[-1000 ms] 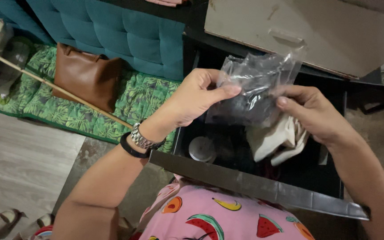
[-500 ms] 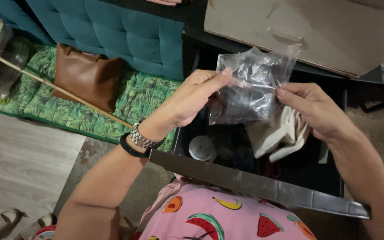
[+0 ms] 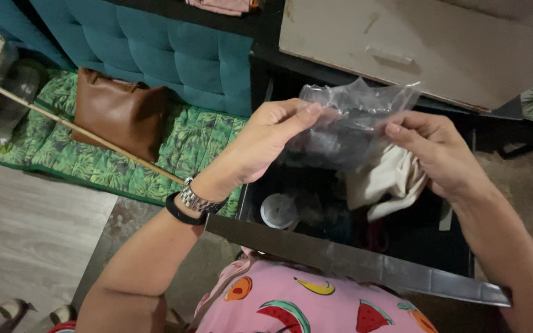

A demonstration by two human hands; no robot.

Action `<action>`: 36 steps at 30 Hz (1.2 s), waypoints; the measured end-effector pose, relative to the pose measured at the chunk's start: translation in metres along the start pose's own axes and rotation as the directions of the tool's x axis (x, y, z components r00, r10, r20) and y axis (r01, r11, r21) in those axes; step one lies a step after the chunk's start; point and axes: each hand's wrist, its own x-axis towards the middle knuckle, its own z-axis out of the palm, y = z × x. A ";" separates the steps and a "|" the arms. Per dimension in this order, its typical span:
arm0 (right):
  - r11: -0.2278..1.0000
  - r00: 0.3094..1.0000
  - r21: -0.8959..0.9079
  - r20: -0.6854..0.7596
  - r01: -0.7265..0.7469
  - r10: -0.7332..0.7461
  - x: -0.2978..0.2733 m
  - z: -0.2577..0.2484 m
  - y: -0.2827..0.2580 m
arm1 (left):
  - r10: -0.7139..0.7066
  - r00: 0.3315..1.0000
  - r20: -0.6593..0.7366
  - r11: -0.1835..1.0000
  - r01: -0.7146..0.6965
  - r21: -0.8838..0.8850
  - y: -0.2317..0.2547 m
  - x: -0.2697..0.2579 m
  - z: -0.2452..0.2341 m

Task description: The person wipes various small items with a white cloth while standing at an open drawer. They handle a plastic-wrapped object, a black pouch, a ruler, a blue package, a calendar, and a small red item, wiping each one and placing it back into the drawer.

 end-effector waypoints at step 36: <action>0.985 0.987 -0.081 0.064 0.150 -0.145 -0.013 0.006 -0.010 | 0.139 0.984 -0.112 0.984 -0.149 -0.095 -0.008 0.000 -0.003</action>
